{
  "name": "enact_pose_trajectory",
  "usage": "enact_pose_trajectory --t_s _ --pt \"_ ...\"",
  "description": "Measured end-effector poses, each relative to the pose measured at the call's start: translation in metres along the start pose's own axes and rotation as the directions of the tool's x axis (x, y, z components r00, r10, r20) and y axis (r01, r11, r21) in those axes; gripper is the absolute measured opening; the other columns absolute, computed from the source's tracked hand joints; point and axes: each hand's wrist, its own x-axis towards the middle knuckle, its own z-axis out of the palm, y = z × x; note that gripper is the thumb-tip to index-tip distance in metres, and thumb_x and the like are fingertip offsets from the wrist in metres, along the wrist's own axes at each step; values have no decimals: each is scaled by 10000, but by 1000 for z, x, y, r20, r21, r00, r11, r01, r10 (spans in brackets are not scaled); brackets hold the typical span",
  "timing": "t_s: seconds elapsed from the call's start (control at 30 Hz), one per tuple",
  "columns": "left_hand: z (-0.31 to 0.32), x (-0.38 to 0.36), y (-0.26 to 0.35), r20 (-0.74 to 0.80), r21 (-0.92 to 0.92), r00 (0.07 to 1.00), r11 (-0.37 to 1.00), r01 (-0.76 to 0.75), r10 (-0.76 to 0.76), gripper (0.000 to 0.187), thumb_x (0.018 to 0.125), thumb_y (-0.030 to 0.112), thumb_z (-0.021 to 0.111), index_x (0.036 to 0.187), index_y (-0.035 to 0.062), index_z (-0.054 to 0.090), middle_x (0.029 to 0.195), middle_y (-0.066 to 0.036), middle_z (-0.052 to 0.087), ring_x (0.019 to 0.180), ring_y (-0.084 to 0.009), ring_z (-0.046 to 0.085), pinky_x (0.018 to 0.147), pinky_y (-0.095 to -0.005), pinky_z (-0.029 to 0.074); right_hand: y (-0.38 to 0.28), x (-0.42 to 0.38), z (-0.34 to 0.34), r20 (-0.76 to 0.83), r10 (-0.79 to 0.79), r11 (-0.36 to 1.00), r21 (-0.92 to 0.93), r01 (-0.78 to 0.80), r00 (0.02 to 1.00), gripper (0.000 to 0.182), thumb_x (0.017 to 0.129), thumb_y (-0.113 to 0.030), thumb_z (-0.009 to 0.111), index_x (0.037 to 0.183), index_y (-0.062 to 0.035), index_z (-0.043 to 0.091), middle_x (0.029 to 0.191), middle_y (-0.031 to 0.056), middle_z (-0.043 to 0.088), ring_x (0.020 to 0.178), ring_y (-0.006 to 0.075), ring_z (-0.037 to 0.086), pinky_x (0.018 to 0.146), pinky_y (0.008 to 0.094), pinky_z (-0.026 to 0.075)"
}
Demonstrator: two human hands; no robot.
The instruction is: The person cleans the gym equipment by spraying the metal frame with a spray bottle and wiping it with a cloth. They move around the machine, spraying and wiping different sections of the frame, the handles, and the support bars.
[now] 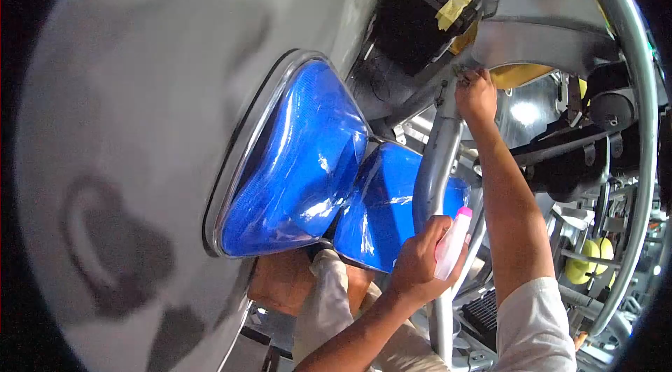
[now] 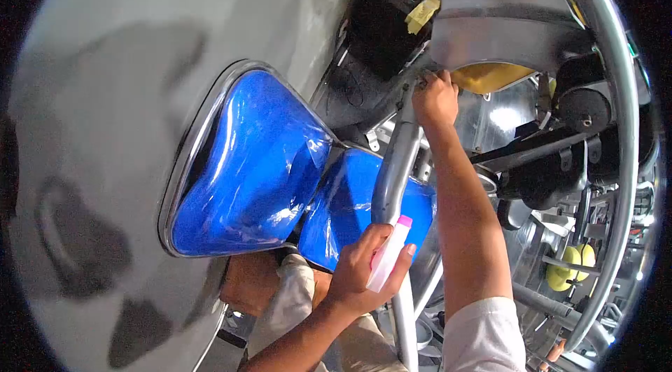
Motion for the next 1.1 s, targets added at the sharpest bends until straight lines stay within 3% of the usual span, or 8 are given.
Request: enact_pose_trajectory --t_s 0.07,0.37,0.53,0.67,0.8,0.93,1.03,1.1 --pt "-3 0 0 -15 14 1000 1000 15 -14 281 909 133 739 1104 27 566 798 -139 702 678 -232 721 598 -343 547 -21 -6 -18 72 -6 996 -86 12 997 274 926 -230 574 1129 -147 738 1343 88 549 1198 400 578 955 522 544" --pt "16 14 -8 -1 -37 1000 999 20 -20 268 896 99 743 1088 25 571 776 -145 691 671 -241 716 589 -348 536 1 6 -25 156 -46 999 -7 47 987 274 886 -149 571 1118 -102 710 1244 202 617 1100 463 643 957 528 526" --pt "25 18 -23 66 28 998 999 -23 21 283 878 78 754 1085 24 567 774 -141 694 669 -240 716 595 -351 538 20 6 -18 109 -251 968 53 247 962 372 892 -104 527 1225 -152 687 1244 177 619 1079 443 653 942 512 538" --pt "23 22 -19 93 66 994 996 52 -58 298 870 73 762 1092 28 568 783 -141 699 689 -241 721 601 -351 540 5 -1 -15 26 -32 996 78 30 999 381 885 -76 525 1221 -129 696 1287 147 635 1099 431 646 931 493 540" --pt "27 22 -24 77 73 996 996 47 -52 303 873 76 761 1104 29 569 776 -139 700 679 -246 722 591 -346 541 31 6 1 -56 -224 955 185 231 973 300 883 -29 560 1125 -79 731 1207 176 662 1088 418 647 946 472 525" --pt "24 21 -23 71 49 997 998 40 -43 305 867 81 765 1101 29 575 776 -146 704 675 -256 723 592 -353 544 46 8 -24 70 -346 862 417 287 936 211 887 -54 627 1063 -51 743 1140 178 681 1066 414 652 920 460 538" --pt "18 23 -20 54 55 996 996 64 -67 296 868 84 762 1095 29 580 776 -147 705 673 -255 723 592 -353 545 31 9 -23 27 -338 915 246 321 941 233 899 -87 595 1066 -100 756 1105 171 681 1034 405 669 897 475 547" --pt "16 22 -18 25 89 998 995 46 -49 288 870 86 759 1091 30 583 774 -145 705 671 -251 722 592 -351 545 12 11 -27 122 -154 988 26 152 981 251 894 -104 587 1085 -122 748 1146 167 684 1054 399 671 911 475 548"
